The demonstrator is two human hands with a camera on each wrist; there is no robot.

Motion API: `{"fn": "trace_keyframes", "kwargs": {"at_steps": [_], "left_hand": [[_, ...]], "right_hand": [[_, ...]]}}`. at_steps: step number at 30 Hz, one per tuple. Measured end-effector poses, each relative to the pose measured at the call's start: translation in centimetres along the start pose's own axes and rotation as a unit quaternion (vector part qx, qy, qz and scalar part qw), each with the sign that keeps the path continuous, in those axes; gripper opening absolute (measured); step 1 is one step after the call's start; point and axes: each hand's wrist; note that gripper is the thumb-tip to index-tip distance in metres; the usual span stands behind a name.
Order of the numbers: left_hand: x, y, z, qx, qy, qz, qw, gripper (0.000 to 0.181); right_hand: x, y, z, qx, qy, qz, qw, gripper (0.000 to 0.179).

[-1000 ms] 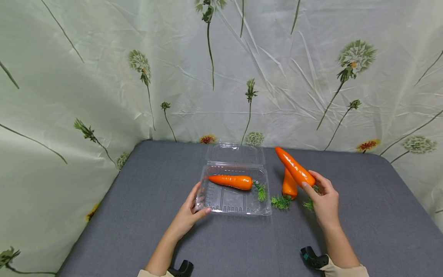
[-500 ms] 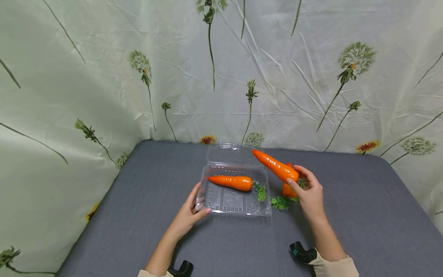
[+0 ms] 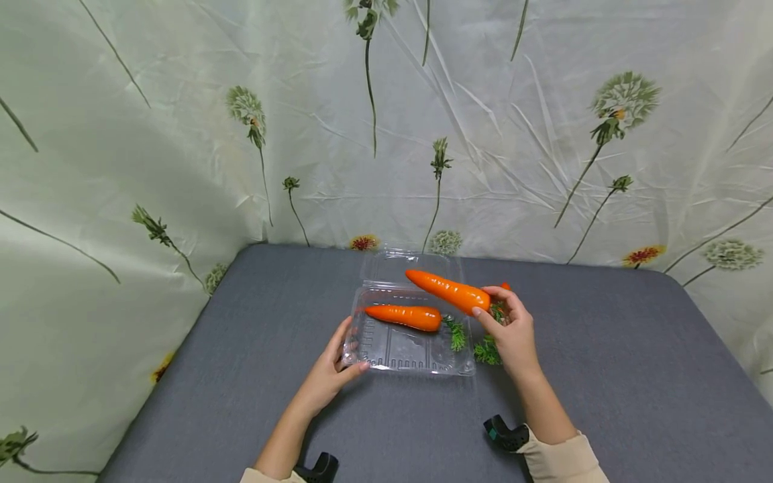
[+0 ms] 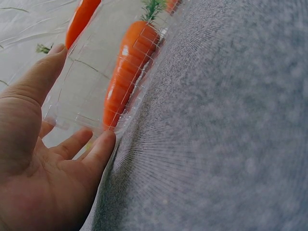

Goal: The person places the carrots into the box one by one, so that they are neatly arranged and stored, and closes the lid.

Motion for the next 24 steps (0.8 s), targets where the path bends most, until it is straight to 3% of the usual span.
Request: {"fn": "trace_keyframes", "kwargs": {"at_steps": [12, 24], "left_hand": [[0.1, 0.2, 0.0, -0.004, -0.004, -0.002, 1.0, 0.085], [0.0, 0.3, 0.0, -0.004, -0.003, -0.001, 1.0, 0.086]], "right_hand": [[0.0, 0.9, -2.1, -0.032, -0.037, 0.0, 0.9988, 0.038], [0.1, 1.4, -3.7, -0.016, -0.089, 0.002, 0.9959, 0.041]]}}
Point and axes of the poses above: each hand's wrist, its own x-axis away from the middle knuckle, its own z-axis out of the back of the hand, y = z × x, and after that the axes turned 5 degrees about -x, right-handed
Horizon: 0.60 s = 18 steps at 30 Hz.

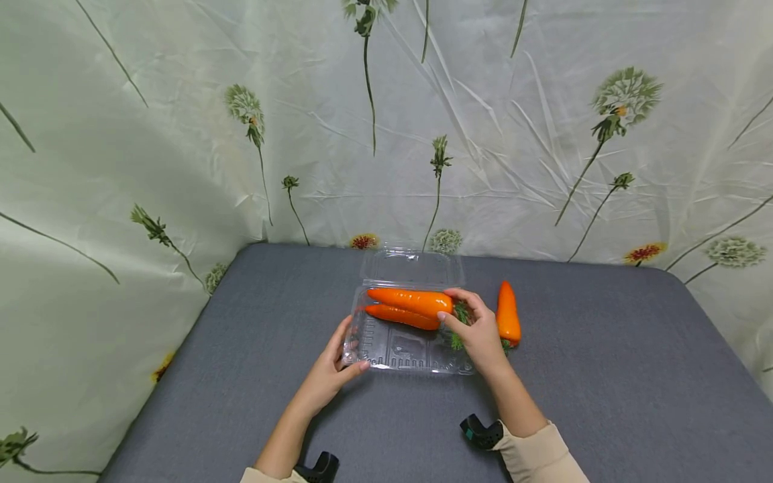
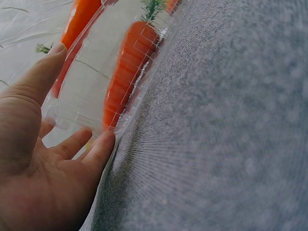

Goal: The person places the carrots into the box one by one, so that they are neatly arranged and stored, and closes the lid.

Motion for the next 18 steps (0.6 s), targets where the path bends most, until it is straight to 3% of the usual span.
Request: {"fn": "trace_keyframes", "kwargs": {"at_steps": [4, 10, 15, 18], "left_hand": [[0.0, 0.0, 0.0, -0.001, 0.0, -0.001, 1.0, 0.085], [0.0, 0.0, -0.1, 0.004, 0.0, -0.005, 1.0, 0.085], [0.0, 0.0, 0.0, 0.006, -0.001, -0.008, 0.9999, 0.085], [0.0, -0.1, 0.0, 0.008, -0.002, -0.008, 0.9999, 0.085]], "right_hand": [[0.0, 0.3, -0.4, 0.005, -0.012, 0.0, 0.9999, 0.039], [0.0, 0.6, -0.7, 0.021, -0.029, -0.044, 0.9984, 0.038], [0.2, -1.2, -1.3, 0.046, -0.035, -0.072, 0.9957, 0.037], [0.1, -0.7, -1.2, 0.066, -0.039, -0.075, 0.9942, 0.038]]}}
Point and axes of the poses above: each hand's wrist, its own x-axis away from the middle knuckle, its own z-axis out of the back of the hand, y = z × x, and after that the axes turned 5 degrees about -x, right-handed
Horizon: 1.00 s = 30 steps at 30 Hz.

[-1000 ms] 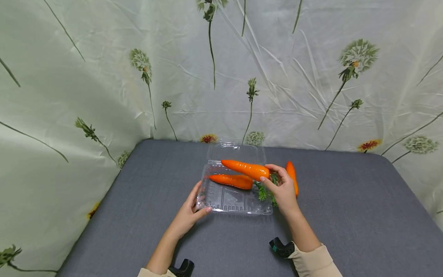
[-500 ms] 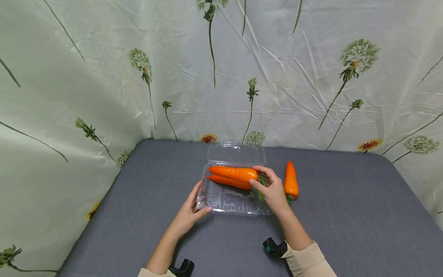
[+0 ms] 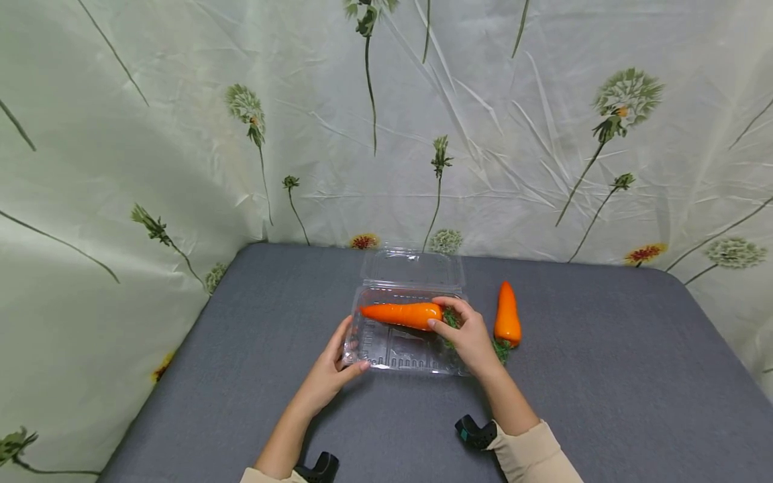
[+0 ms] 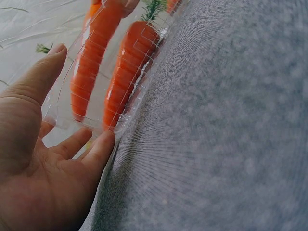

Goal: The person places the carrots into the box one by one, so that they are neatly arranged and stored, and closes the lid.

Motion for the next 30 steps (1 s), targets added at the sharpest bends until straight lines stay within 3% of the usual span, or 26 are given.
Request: {"fn": "trace_keyframes", "kwargs": {"at_steps": [4, 12, 30], "left_hand": [[0.0, -0.1, 0.0, 0.0, 0.0, 0.003, 1.0, 0.085], [0.0, 0.0, -0.1, 0.0, 0.0, 0.001, 1.0, 0.084], [0.0, 0.2, 0.0, -0.012, 0.002, 0.02, 0.9997, 0.085]], "right_hand": [[-0.5, 1.8, 0.3, 0.015, -0.005, 0.002, 0.9999, 0.038], [-0.7, 1.8, 0.1, 0.042, -0.016, 0.004, 0.999, 0.037], [-0.7, 1.6, 0.0, 0.145, -0.036, -0.053, 0.9873, 0.036]]}}
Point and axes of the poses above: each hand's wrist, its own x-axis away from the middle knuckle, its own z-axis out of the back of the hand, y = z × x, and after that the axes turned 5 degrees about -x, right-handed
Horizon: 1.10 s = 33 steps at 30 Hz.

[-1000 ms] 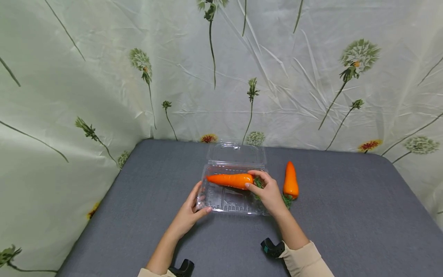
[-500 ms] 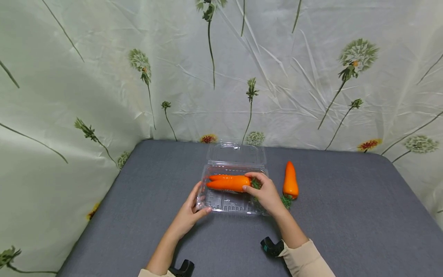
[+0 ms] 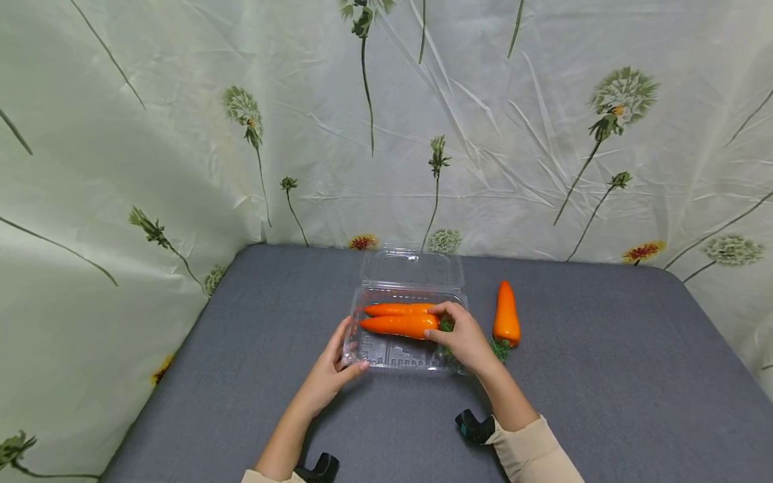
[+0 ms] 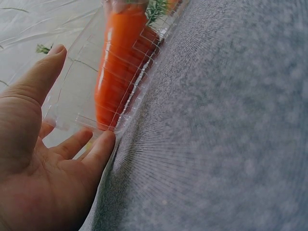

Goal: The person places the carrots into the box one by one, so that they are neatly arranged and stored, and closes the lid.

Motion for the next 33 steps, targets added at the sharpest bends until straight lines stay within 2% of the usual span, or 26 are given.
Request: {"fn": "trace_keyframes", "kwargs": {"at_steps": [6, 17, 23, 26, 28, 33], "left_hand": [[0.0, 0.1, 0.0, -0.005, 0.003, 0.003, 1.0, 0.085], [0.0, 0.1, -0.1, -0.004, 0.001, 0.0, 1.0, 0.085], [-0.1, 0.0, 0.0, 0.004, -0.003, 0.003, 1.0, 0.085], [-0.1, 0.0, 0.0, 0.007, -0.004, 0.001, 1.0, 0.085], [0.0, 0.0, 0.0, 0.01, -0.005, 0.001, 0.9999, 0.085], [0.0, 0.0, -0.1, 0.012, -0.005, -0.001, 0.9999, 0.085]], "right_hand": [[0.0, -0.1, -0.2, 0.046, -0.007, 0.007, 0.9989, 0.035], [0.0, 0.1, -0.6, 0.048, -0.002, 0.061, 0.997, 0.038], [0.2, 0.2, -0.4, 0.014, 0.006, 0.076, 0.997, 0.043], [0.3, 0.2, -0.3, -0.01, 0.018, 0.097, 0.9951, 0.042], [0.5, 0.2, -0.2, -0.039, 0.027, 0.122, 0.9914, 0.042], [1.5, -1.6, 0.0, -0.102, 0.049, 0.169, 0.9792, 0.041]]}}
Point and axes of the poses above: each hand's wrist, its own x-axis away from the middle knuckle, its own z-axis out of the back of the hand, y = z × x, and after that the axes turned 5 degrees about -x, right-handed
